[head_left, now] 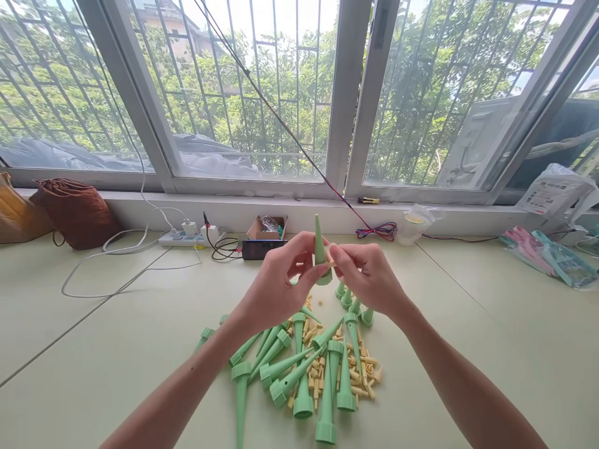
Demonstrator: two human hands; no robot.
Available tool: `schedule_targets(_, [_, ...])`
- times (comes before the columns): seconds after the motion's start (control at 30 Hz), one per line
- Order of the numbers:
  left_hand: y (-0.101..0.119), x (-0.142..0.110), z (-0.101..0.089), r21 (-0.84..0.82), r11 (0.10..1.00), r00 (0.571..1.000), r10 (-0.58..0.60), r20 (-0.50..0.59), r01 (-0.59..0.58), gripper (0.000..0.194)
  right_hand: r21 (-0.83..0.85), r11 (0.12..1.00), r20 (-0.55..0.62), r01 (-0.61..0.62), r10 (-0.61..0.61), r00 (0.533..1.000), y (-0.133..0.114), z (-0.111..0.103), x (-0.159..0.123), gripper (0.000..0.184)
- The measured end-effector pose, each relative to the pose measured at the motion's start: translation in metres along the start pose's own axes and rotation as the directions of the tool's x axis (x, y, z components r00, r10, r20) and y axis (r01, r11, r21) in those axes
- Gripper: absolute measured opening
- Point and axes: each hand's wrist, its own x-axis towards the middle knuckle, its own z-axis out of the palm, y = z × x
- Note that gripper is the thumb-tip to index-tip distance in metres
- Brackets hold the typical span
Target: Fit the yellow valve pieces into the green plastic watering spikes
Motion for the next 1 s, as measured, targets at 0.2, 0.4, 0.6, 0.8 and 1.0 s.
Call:
schedule_targets(0.2, [0.0,-0.001,0.002,0.191,0.981,0.999,0.021,-0.044,-0.012,0.017,0.07,0.994,0.062,-0.08,0.076,0.995,0.004,-0.001,0.002,0.049])
schedule_targets(0.4, [-0.001,0.003,-0.003,0.089,0.994,0.995,-0.055,-0.081,0.063,0.02,0.149,0.982,0.11,-0.119,0.103,0.989,0.008,0.0,0.003,0.043])
schedule_targets(0.6, [-0.001,0.005,-0.004,-0.038,0.994,0.991,-0.11,-0.078,0.107,0.019,0.243,0.963,0.206,-0.117,0.066,0.976,0.007,-0.002,0.002,0.035])
schedule_targets(0.8, [0.001,0.005,-0.003,-0.163,0.976,0.988,-0.152,-0.031,0.145,0.018,0.186,0.982,0.177,-0.03,-0.003,0.984,0.001,-0.005,0.001,0.037])
schedule_targets(1.0, [0.002,0.006,-0.005,-0.304,0.926,0.973,-0.227,0.03,0.225,0.026,0.067,0.997,0.176,0.039,-0.051,0.983,-0.002,-0.006,-0.001,0.035])
